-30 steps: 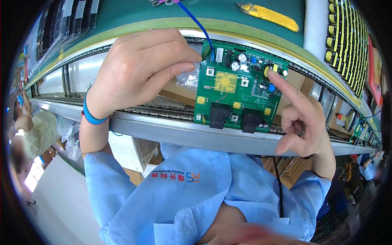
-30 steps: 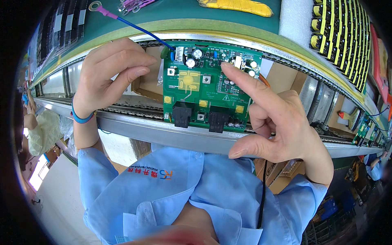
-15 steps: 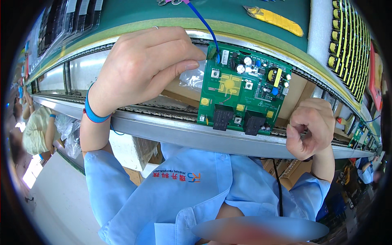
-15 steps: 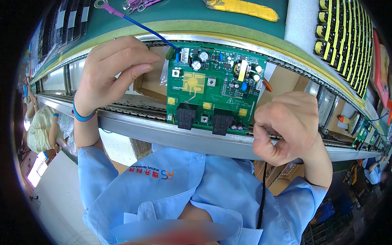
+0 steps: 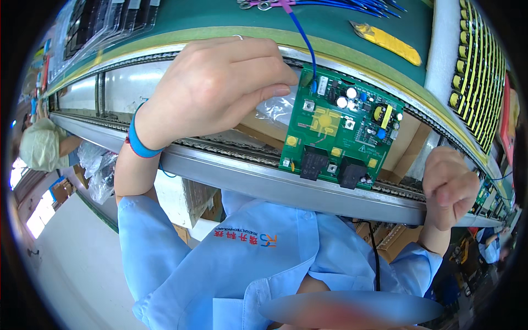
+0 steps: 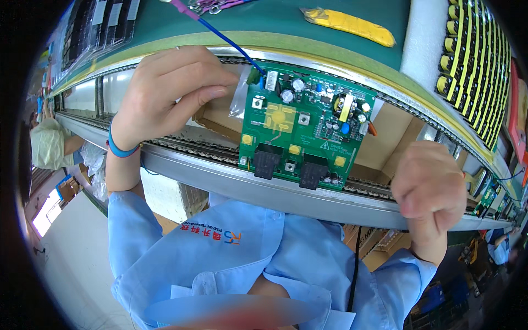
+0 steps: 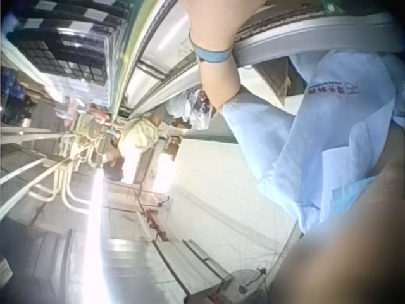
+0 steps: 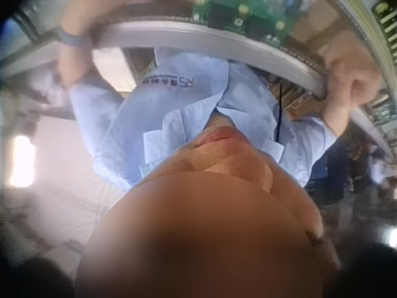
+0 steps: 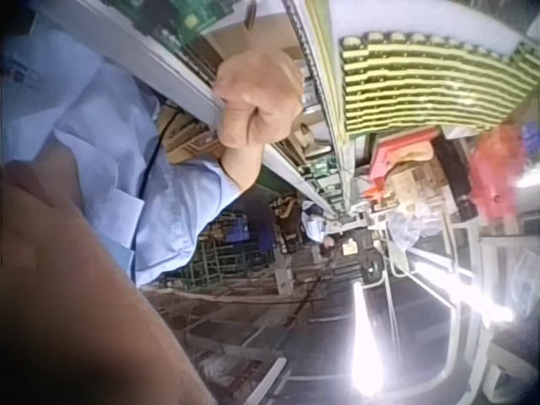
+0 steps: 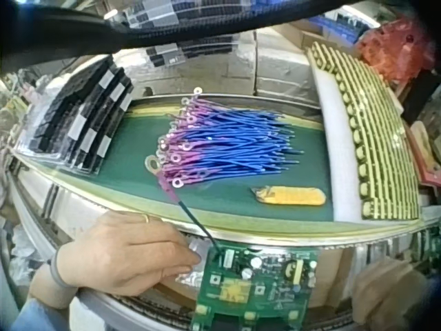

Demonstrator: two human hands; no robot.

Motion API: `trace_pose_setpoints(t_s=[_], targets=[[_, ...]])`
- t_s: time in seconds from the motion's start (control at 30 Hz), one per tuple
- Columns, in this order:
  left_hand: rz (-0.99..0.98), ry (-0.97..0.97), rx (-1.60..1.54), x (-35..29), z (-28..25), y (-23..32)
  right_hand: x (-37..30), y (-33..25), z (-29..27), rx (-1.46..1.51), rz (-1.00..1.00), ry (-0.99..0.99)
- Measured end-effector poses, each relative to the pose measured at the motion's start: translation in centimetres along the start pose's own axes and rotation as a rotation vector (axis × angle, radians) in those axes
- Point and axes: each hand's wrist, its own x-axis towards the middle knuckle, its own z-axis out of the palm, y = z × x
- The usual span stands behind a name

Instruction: Assembling electronic components on a printed circuit board at a factory assembly line.

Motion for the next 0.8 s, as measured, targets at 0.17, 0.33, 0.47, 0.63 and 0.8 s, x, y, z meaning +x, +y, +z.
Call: trace_pose_setpoints(t_s=[0.17,0.33,0.47,0.63,0.8], targets=[[0.013,0.027,0.021,-0.2,0.0,0.0,-0.4,0.1,-0.9,0.095,-0.024,0.048],[0.005,0.029,0.025,-0.2,0.0,0.0,0.0,0.7,-2.3,0.384,0.13,-0.046],[0.006,0.029,0.029,-0.3,0.0,-0.1,0.9,1.1,-3.3,0.726,0.26,-0.058],[0.015,0.038,0.04,-0.3,0.0,-0.2,1.3,1.6,-4.0,0.944,0.306,0.008],[0.009,0.029,0.043,-0.3,0.1,-0.2,1.2,1.9,-3.9,0.966,0.322,-0.013]])
